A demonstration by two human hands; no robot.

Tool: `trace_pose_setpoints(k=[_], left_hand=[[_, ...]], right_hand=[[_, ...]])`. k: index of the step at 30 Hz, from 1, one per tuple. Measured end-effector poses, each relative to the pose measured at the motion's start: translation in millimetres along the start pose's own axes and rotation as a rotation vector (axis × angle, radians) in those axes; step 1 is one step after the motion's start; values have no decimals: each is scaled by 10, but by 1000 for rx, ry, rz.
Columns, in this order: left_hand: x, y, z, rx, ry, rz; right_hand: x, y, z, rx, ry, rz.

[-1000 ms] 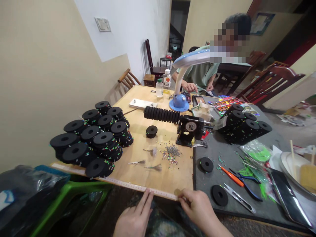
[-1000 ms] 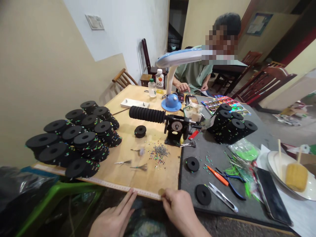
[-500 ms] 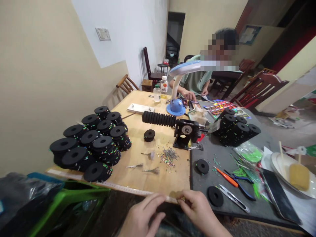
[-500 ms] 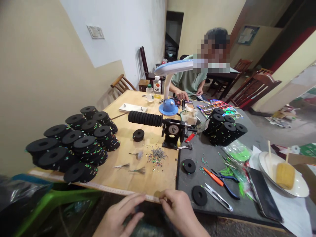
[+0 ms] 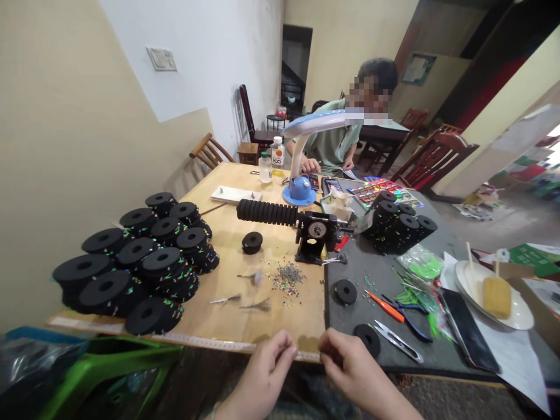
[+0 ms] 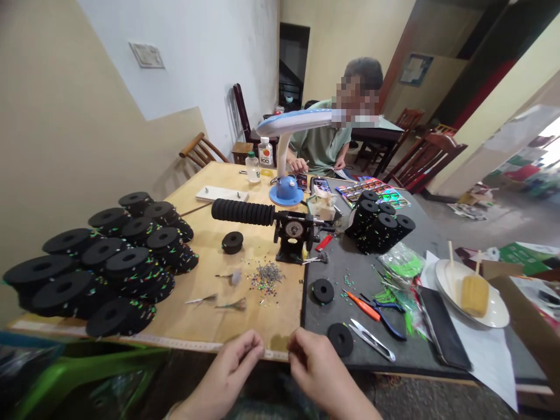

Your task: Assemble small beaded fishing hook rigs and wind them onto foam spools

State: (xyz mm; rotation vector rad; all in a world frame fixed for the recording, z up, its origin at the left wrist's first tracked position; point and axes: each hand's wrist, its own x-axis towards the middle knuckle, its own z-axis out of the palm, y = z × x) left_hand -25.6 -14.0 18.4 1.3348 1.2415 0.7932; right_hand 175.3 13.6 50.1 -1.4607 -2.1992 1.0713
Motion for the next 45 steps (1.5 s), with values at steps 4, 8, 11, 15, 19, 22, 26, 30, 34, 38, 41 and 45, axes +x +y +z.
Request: trace_pose_setpoints(k=[4,8,11,15,19,22,26,30,34,38,41,45], left_hand=[[26,-24,30,-75,15,-13],[47,-41,58,-116,17,-1],[52,-20,72,-122,8,6],[41,9,67,-118,6,3],[31,16,50,-114,2,8],[39,10,45,-111,-1,1],[68,-21,51,-120,12,19],[85,-53,54,-105,17,52],[55,-29,35,19,18,97],[32,66,67,44,20,184],[79,124,154,-121,-104,120],[168,143,228,-225,-177,159]], right_hand=[[-4,-35,-41,-77,-12,-8],[-2,-66,-55,-111,-26,-38],[5,-80,-46,-124,-13,-53],[6,-88,-36,-143,-2,-67],[11,-78,-27,-137,-12,-73],[14,-72,-25,-116,-10,-65],[4,-107,-71,-83,22,-47],[7,-157,-133,-51,16,-51],[25,-180,-139,-19,-1,-35],[30,-215,-132,6,-23,-20],[25,-242,-148,98,-49,-13],[20,-230,-194,230,-102,15]])
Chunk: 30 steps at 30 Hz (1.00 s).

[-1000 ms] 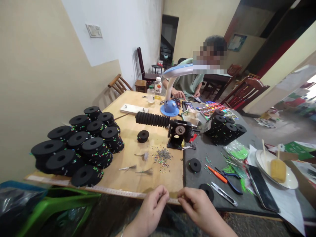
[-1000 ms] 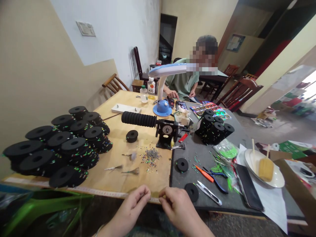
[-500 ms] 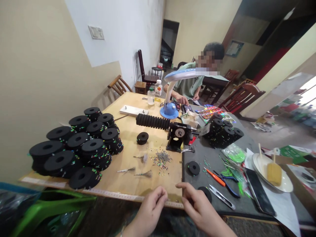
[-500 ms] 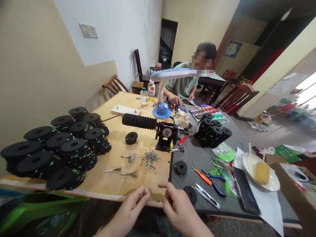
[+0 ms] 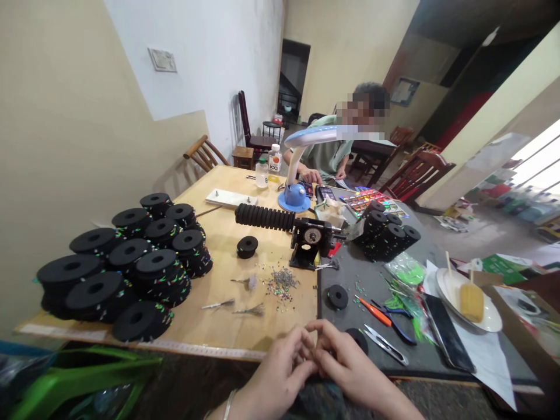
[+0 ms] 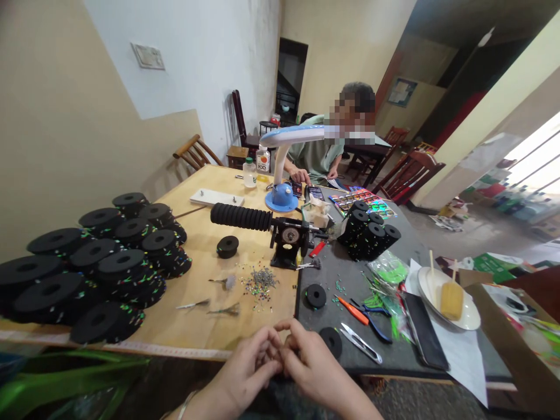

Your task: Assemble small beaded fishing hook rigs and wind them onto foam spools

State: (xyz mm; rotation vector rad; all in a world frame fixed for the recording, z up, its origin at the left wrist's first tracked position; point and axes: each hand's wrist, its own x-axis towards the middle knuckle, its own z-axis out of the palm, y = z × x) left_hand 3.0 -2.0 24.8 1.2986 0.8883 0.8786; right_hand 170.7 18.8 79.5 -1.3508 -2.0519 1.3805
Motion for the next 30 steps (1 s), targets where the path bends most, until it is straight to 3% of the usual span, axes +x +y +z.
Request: trace_pose_setpoints(k=[3,10,19,30], left_hand=[[15,-5,-28,51,-16,29],[-10,-12,-77,-4,8,-143],[61,82,10,183,11,-107],[54,127,-24,69,-24,-219]], right_hand=[[-5,31,-56,-20,-25,17],[-24,146,-128,-170,17,26],[-92,81,-101,-286,62,9],[-110,87,-133,-275,83,21]])
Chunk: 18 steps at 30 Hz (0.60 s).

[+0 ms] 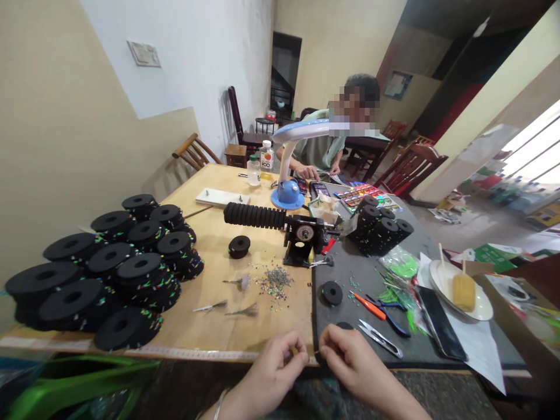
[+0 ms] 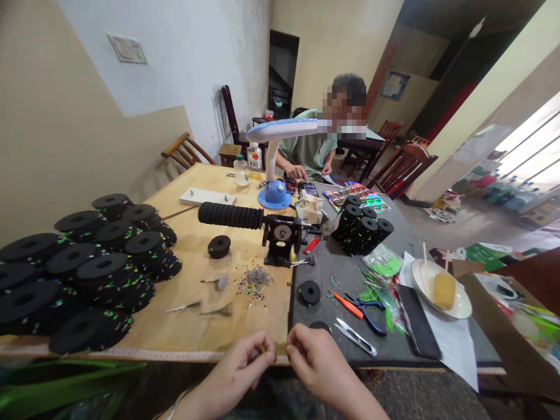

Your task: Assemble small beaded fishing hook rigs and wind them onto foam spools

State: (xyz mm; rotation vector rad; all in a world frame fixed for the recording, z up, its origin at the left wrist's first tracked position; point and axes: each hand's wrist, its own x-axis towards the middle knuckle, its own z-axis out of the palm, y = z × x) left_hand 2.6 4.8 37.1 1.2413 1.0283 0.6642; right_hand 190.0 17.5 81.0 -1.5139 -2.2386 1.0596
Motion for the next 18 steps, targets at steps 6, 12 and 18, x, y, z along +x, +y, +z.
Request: trace_pose_setpoints(k=[6,12,18], left_hand=[[9,-82,29,-67,-45,17],[47,-32,55,-59,-28,68],[46,-33,38,-6,-20,67]], right_hand=[[-3,-21,-14,22,4,12],[4,-23,22,17,-2,12],[7,-7,23,9,-10,14]])
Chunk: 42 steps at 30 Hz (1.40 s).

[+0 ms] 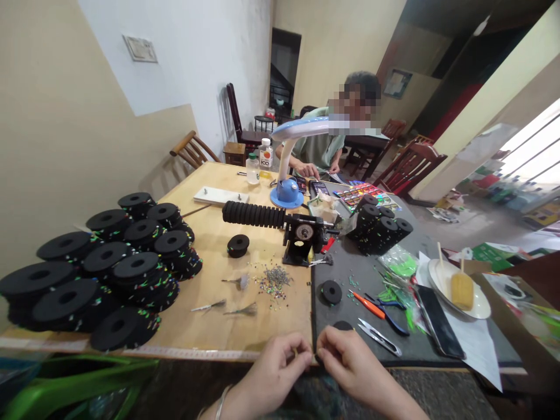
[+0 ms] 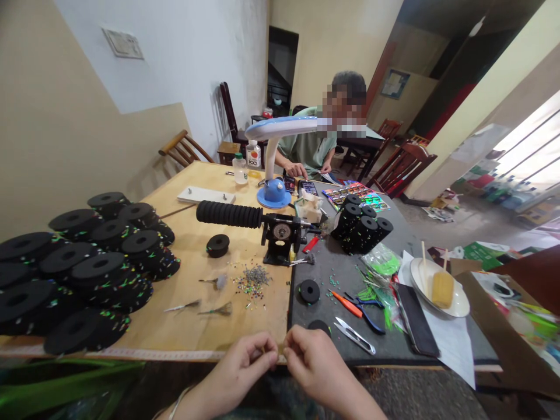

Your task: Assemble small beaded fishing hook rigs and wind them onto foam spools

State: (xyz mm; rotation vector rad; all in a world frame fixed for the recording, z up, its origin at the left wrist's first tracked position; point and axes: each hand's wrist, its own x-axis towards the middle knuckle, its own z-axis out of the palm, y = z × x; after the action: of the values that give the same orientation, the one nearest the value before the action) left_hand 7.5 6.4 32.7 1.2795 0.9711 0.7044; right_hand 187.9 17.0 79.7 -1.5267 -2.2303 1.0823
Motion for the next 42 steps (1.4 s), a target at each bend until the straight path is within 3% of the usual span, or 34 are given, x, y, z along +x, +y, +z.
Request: trace_pose_setpoints(k=[7,12,19,26,42], left_hand=[[-23,-1,-35,85,0,0],[-33,3,-60,-13,-21,-49],[-39,25,-49,50,16,46],[-24,-98,15,56,60,80],[-31,-79,61,120,73,103]], right_hand=[[4,-2,-28,22,8,8],[-5,-13,-74,57,9,26],[-6,-21,-83,47,26,11],[-12,-20,-49,48,28,-18],[1,22,60,66,32,-36]])
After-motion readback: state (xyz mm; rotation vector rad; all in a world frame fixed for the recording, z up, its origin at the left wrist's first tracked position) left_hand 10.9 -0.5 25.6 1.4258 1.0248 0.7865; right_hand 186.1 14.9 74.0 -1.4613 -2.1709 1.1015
